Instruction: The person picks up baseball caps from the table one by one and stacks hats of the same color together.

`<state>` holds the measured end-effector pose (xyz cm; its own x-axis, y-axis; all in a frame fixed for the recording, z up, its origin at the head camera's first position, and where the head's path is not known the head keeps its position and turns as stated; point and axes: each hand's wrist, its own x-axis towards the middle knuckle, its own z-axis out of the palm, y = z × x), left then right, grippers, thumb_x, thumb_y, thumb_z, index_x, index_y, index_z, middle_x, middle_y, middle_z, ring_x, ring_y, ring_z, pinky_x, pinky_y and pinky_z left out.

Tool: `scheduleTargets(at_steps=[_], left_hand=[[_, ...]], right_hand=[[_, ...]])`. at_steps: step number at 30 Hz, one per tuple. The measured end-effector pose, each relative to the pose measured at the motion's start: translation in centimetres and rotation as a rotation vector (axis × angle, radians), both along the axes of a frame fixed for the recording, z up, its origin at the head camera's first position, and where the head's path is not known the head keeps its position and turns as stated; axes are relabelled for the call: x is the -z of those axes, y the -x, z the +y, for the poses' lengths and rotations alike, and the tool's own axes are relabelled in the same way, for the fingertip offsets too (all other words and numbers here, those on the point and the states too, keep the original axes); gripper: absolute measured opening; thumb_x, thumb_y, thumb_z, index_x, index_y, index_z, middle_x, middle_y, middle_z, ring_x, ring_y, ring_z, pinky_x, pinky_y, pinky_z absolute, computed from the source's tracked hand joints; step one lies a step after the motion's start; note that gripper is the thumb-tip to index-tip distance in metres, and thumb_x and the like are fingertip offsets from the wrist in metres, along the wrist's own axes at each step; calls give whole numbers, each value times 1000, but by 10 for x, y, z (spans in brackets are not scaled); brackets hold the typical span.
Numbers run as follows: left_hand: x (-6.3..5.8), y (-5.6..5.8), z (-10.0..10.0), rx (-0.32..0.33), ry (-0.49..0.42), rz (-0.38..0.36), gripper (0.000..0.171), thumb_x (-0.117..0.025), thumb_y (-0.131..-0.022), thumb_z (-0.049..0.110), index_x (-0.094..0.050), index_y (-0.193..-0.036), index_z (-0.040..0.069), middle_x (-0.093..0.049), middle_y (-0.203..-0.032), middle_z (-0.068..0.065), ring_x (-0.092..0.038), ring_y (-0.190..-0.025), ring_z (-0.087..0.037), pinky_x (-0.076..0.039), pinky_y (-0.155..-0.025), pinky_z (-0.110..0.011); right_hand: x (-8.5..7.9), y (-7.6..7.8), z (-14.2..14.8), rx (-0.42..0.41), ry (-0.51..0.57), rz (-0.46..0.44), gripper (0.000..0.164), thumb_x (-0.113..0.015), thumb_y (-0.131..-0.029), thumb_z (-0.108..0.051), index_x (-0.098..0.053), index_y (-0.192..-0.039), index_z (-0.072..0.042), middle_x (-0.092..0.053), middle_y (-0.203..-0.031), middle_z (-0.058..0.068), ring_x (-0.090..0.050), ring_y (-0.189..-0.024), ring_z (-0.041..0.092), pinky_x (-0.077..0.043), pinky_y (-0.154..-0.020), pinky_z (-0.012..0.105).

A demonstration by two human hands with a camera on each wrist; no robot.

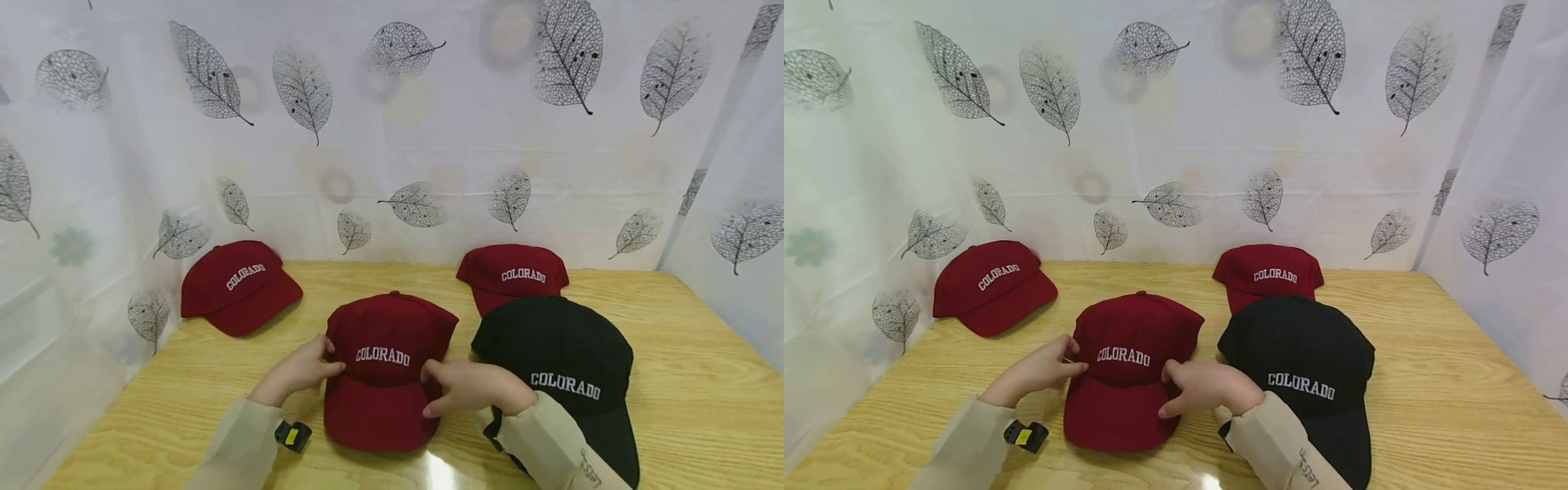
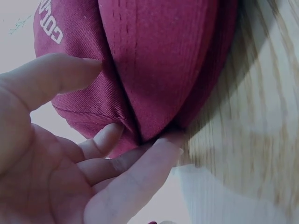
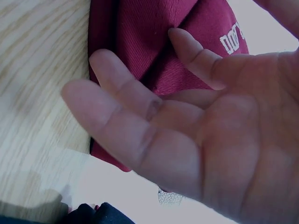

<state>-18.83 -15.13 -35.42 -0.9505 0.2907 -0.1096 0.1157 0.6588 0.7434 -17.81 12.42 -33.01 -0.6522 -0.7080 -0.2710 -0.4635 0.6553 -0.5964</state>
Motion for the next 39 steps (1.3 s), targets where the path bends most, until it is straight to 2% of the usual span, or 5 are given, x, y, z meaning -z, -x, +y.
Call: scheduleTargets(at_steps=[21, 25, 32, 36, 39], left_hand=[[-3, 2, -10, 9, -42, -79, 27, -60, -82, 14, -45, -94, -5, -49, -82, -8, -48, -69, -16, -45, -55, -31], [-2, 5, -17, 7, -36, -52, 22, -58, -83, 14, -48, -91, -3, -50, -78, -5, -49, -69, -15, -43, -56, -29], [-4, 11, -30, -55, 7, 8, 22, -55, -86, 17, -54, -94, -4, -52, -82, -7, -48, -73, -17, -43, -60, -30], [-5, 16, -42, -98, 39, 68, 29, -52, -88, 18, -55, -101, -8, -56, -96, -16, -52, -86, -28, -44, -71, -38], [-5, 20, -52, -142, 70, 124, 37, -50, -89, 19, -52, -108, -13, -50, -111, -27, -46, -104, -38, -38, -84, -47]], right_hand=[[1, 0, -1, 27, 25, -38, 32, -64, -81, -24, -46, -100, -6, -47, -77, -1, -45, -69, 10, -38, -62, 25], [2, 0, -1, 16, 37, -33, 32, -64, -80, -25, -47, -99, -6, -47, -77, -1, -45, -69, 9, -39, -62, 24], [3, 1, 0, 16, 54, -51, 29, -64, -81, -24, -48, -99, -8, -50, -78, -2, -48, -69, 7, -40, -63, 24], [3, 2, 2, 27, 55, -59, 27, -63, -81, -23, -49, -98, -9, -51, -78, -3, -49, -68, 7, -41, -62, 24], [3, 2, 2, 28, 58, -69, 27, -63, -81, -24, -48, -98, -8, -50, -77, -2, -49, -67, 7, -41, -62, 24]])
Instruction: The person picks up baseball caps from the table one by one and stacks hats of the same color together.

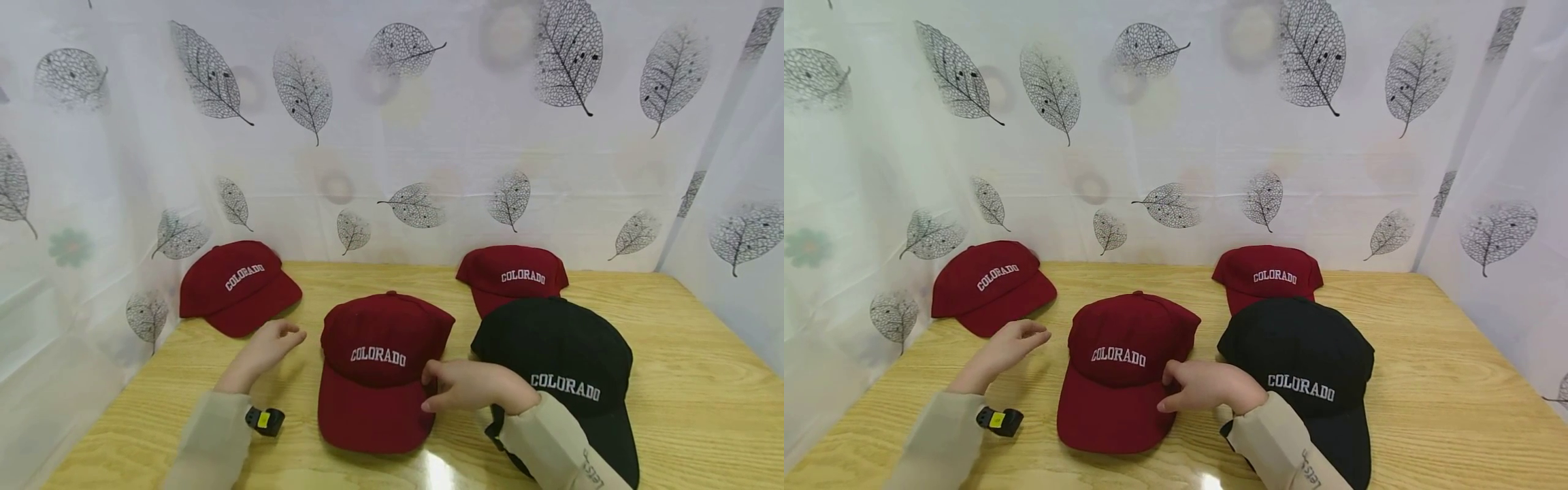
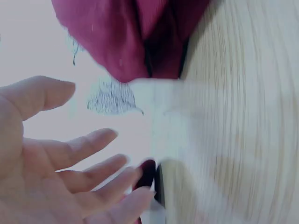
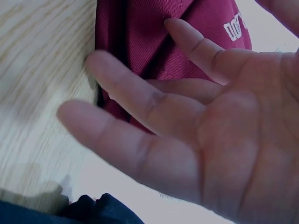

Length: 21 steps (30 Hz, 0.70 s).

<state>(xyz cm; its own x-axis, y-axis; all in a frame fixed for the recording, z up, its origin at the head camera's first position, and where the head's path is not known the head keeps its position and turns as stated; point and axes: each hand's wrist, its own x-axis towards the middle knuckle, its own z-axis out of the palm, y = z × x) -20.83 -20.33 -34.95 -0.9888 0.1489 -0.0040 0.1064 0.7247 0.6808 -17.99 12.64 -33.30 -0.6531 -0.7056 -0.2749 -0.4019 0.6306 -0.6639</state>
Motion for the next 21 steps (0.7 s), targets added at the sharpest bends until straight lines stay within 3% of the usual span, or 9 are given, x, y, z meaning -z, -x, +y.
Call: scheduleTargets(at_steps=[4, 7, 14, 21], left_hand=[[1, 3, -9, -48, 34, -10, 48, -47, -90, 23, -44, -116, -17, -31, -127, -34, -27, -119, -44, -25, -95, -52], [2, 4, -11, -40, 37, -58, 53, -46, -91, 24, -39, -118, -21, -20, -132, -36, -20, -121, -47, -21, -97, -52], [3, 6, -13, -20, 87, -75, 55, -45, -91, 23, -36, -116, -25, -15, -130, -41, -18, -120, -50, -20, -97, -54], [6, 11, -18, -44, 172, -5, 51, -48, -89, 21, -42, -112, -24, -17, -128, -41, -19, -116, -54, -20, -95, -56]], right_hand=[[0, 0, 2, 2, -4, 8, 27, -62, -82, -25, -49, -98, -9, -50, -75, -2, -48, -66, 7, -40, -61, 24], [-1, 0, 3, 6, -12, 17, 26, -62, -82, -26, -49, -97, -9, -50, -74, -3, -48, -65, 8, -40, -60, 25], [0, 0, 4, -1, -21, 51, 25, -62, -82, -28, -50, -96, -11, -50, -76, -4, -48, -68, 8, -40, -62, 24], [-1, 0, 2, -6, -30, 57, 25, -62, -82, -28, -50, -96, -11, -49, -75, -5, -47, -67, 8, -40, -62, 24]])
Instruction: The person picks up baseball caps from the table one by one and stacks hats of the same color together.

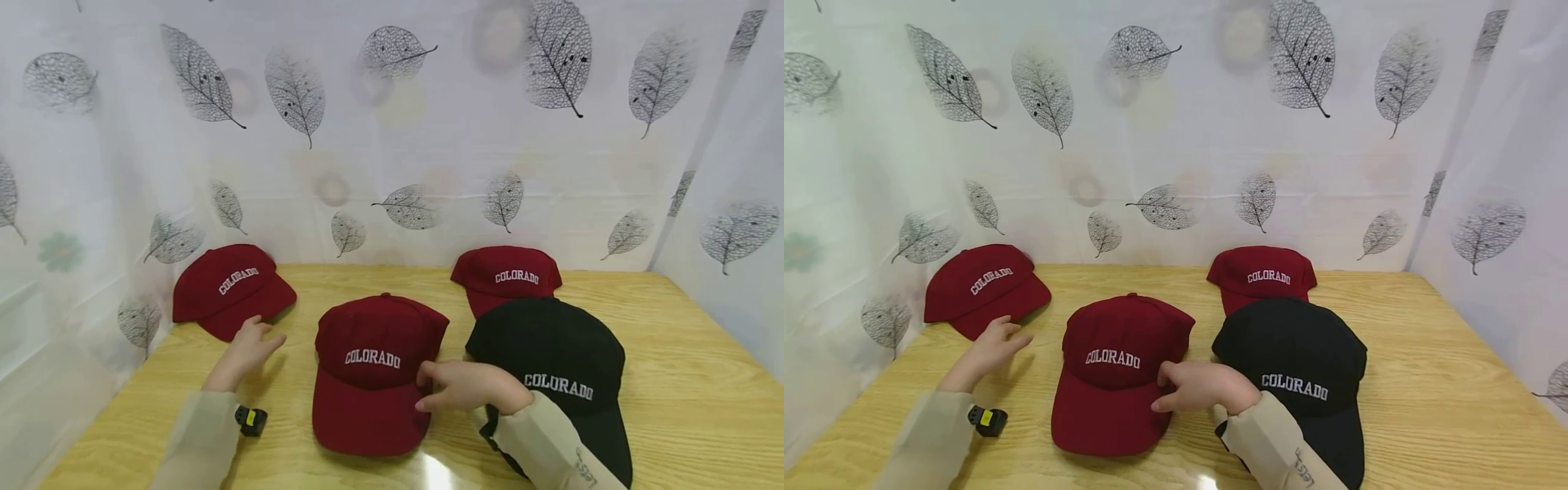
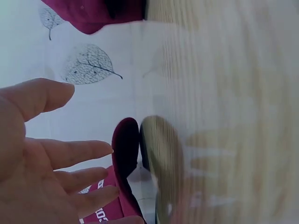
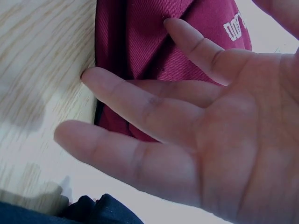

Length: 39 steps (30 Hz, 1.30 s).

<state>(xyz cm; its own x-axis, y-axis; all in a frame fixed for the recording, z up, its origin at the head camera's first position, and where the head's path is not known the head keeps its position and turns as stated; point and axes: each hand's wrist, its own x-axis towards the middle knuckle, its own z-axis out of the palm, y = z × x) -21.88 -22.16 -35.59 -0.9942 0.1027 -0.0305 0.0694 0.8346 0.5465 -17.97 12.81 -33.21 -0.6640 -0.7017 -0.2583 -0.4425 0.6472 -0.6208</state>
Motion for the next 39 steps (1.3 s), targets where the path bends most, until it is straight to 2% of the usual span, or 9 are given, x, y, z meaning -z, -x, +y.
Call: scheduleTargets(at_steps=[3, 9, 14, 21, 23, 27, 30, 33, 39], left_hand=[[1, 4, -3, 5, 35, 11, 49, -49, -88, 21, -45, -110, -23, -16, -128, -42, -17, -115, -56, -18, -94, -59], [1, 12, -6, 91, 149, 16, 47, -51, -87, 26, -55, -102, -19, -23, -125, -44, -9, -117, -57, -9, -95, -60], [0, 16, -5, 78, 189, -67, 51, -50, -88, 32, -56, -99, -17, -16, -128, -44, -3, -117, -59, -7, -94, -62], [1, 22, -7, 52, 232, -137, 49, -48, -88, 35, -60, -62, -5, -1, -130, -45, 4, -117, -59, 1, -96, -60], [0, 22, -7, 46, 229, -145, 50, -48, -89, 35, -59, -60, -5, 2, -131, -44, 4, -117, -60, 0, -95, -60], [-2, 18, -7, 20, 191, -162, 53, -49, -88, 36, -57, -91, -17, 6, -134, -40, 7, -117, -59, -5, -94, -63], [-5, 14, -6, 8, 188, -149, 68, -50, -87, 36, -37, -116, -24, 5, -135, -38, 6, -118, -58, -9, -91, -65], [-8, 8, -4, 7, 219, -95, 73, -50, -87, 36, -30, -120, -25, -1, -135, -37, 0, -118, -58, -12, -87, -69], [-20, -1, 2, -56, 259, 37, 67, -51, -86, 37, -36, -123, -17, -16, -137, -30, -15, -119, -51, -18, -79, -73]], right_hand=[[0, 0, -1, -1, 0, 4, 25, -62, -82, -27, -50, -96, -11, -49, -75, -5, -47, -67, 8, -40, -62, 24], [-1, -1, -1, 5, -2, 5, 25, -62, -82, -27, -50, -97, -11, -50, -76, -5, -47, -68, 8, -40, -62, 24], [-1, -1, -1, 3, 2, 5, 24, -62, -82, -27, -50, -96, -11, -49, -76, -6, -47, -68, 7, -40, -62, 24], [0, -1, -1, 6, -5, 12, 24, -62, -82, -27, -50, -96, -11, -49, -75, -6, -46, -67, 7, -40, -62, 24], [0, -1, -1, 3, -9, 16, 25, -62, -82, -27, -51, -96, -11, -49, -75, -6, -46, -67, 7, -40, -62, 24], [0, -1, -1, 4, -11, 3, 24, -62, -82, -27, -50, -97, -11, -49, -75, -6, -46, -67, 7, -40, -62, 24], [0, 0, -1, 10, -11, -17, 24, -61, -82, -26, -50, -97, -11, -49, -75, -5, -46, -67, 8, -40, -62, 24], [0, 0, -1, 14, -12, -25, 24, -61, -83, -26, -50, -98, -11, -49, -75, -5, -47, -67, 8, -40, -62, 24], [0, 0, -1, 16, -21, -15, 24, -61, -82, -27, -51, -98, -11, -49, -77, -6, -47, -69, 8, -40, -63, 24]])
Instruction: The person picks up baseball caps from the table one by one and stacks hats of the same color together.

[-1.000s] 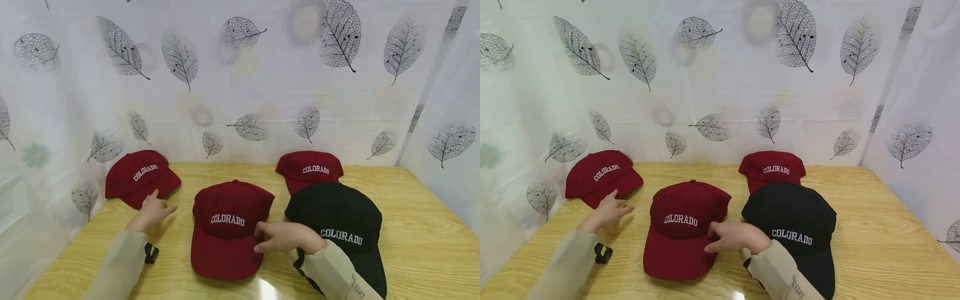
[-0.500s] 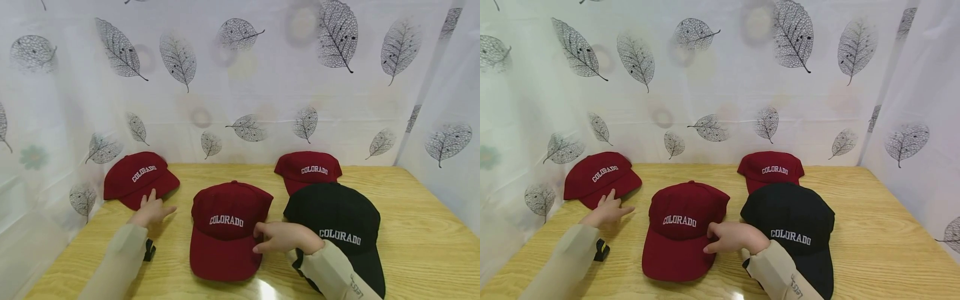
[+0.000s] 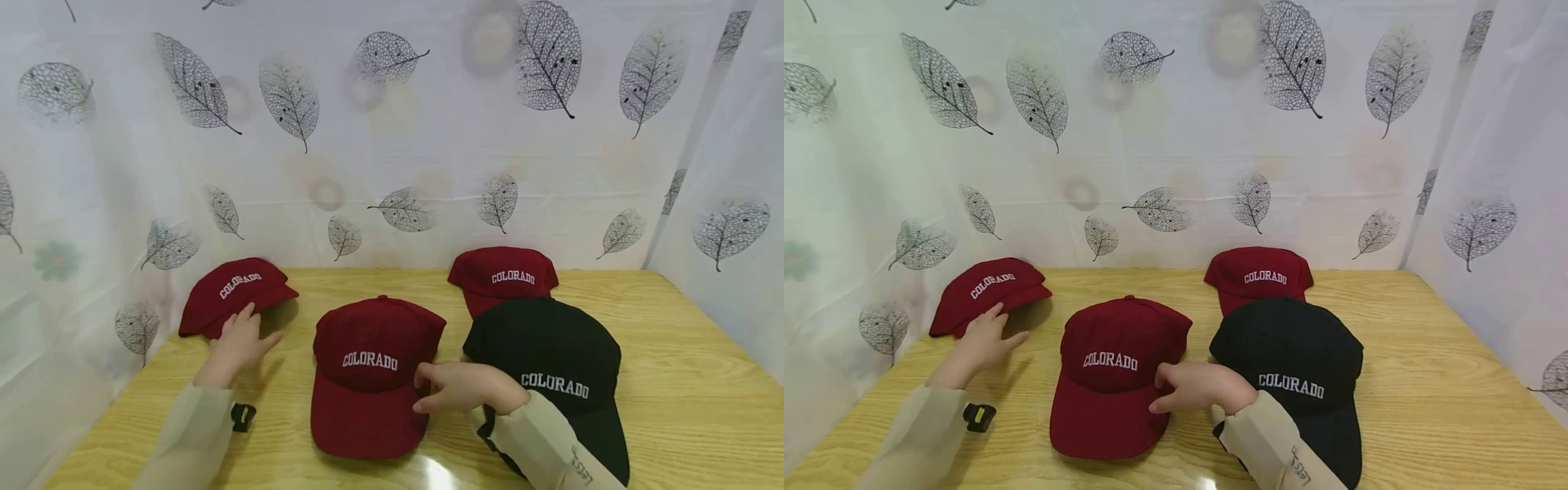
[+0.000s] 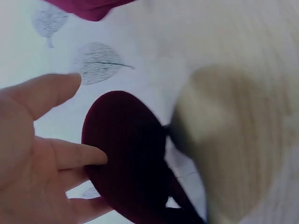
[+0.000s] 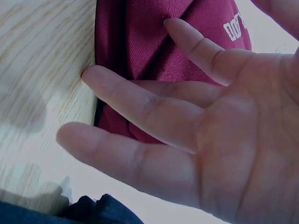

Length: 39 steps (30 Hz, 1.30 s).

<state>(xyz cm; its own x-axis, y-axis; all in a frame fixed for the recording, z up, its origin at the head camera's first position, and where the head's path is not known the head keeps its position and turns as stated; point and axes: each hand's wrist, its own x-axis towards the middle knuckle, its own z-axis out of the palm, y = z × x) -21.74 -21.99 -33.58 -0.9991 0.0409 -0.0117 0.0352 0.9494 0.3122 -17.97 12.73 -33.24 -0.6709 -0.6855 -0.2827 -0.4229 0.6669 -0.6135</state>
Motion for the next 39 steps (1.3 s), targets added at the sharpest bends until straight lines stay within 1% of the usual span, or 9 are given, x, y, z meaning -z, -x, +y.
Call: scheduleTargets(at_steps=[9, 12, 16, 21, 25, 28, 31, 35, 39], left_hand=[[-14, -12, 3, -73, 8, 254, 54, -60, -82, 25, -45, -119, -11, -36, -127, -26, -36, -107, -48, -30, -74, -65], [-15, -13, 4, -85, 28, 378, 47, -63, -79, 20, -49, -114, -9, -44, -118, -27, -42, -99, -48, -34, -70, -62], [-13, -14, 4, -79, 27, 595, 32, -63, -76, 6, -55, -103, -8, -52, -106, -25, -46, -90, -46, -37, -70, -58], [-12, -11, 3, -36, -21, 825, 12, -54, -72, -11, -60, -82, -6, -60, -88, -20, -52, -75, -40, -42, -63, -50], [-13, -11, 3, -39, -42, 865, 13, -49, -72, -12, -56, -71, -2, -59, -73, -18, -53, -63, -36, -41, -51, -46], [-14, -11, 3, -60, -65, 856, 11, -52, -72, -11, -53, -77, -2, -57, -71, -21, -52, -60, -37, -39, -48, -48], [-14, -11, 4, -47, -85, 849, 16, -53, -73, -11, -55, -88, -7, -57, -78, -25, -53, -68, -41, -41, -56, -50], [-14, -10, 5, 14, -99, 876, 16, -49, -76, -14, -57, -89, -13, -56, -83, -27, -52, -77, -42, -42, -68, -49], [-15, -11, 5, 12, -126, 895, 13, -46, -80, -14, -54, -90, -13, -56, -83, -29, -52, -75, -43, -42, -66, -49]], right_hand=[[1, 2, -1, -1, -4, -17, 24, -61, -83, -27, -50, -98, -11, -49, -79, -5, -47, -69, 9, -40, -62, 24], [2, 2, -1, -4, 0, -19, 24, -61, -83, -26, -50, -98, -11, -49, -77, -4, -47, -68, 9, -40, -61, 24], [2, 2, -2, -9, 4, -18, 24, -61, -83, -26, -50, -97, -11, -49, -77, -5, -47, -67, 8, -40, -61, 24], [1, 2, -2, -15, 18, -26, 23, -61, -83, -26, -50, -98, -11, -50, -79, -5, -47, -69, 8, -40, -62, 24], [-1, 2, 0, -11, 22, -16, 23, -61, -83, -25, -50, -97, -11, -50, -82, -5, -48, -71, 8, -41, -64, 24], [-1, 2, 0, -11, 26, -10, 24, -62, -82, -25, -51, -97, -10, -51, -82, -4, -48, -72, 9, -41, -65, 24], [-1, 2, 1, -13, 31, -13, 23, -62, -83, -25, -51, -97, -10, -50, -82, -4, -47, -71, 9, -41, -64, 24], [-1, 2, 1, -14, 31, -21, 23, -61, -83, -25, -50, -97, -10, -50, -81, -4, -47, -70, 9, -40, -64, 24], [-2, 2, 0, -16, 29, -25, 23, -61, -83, -25, -50, -98, -10, -49, -80, -4, -47, -70, 9, -40, -63, 24]])
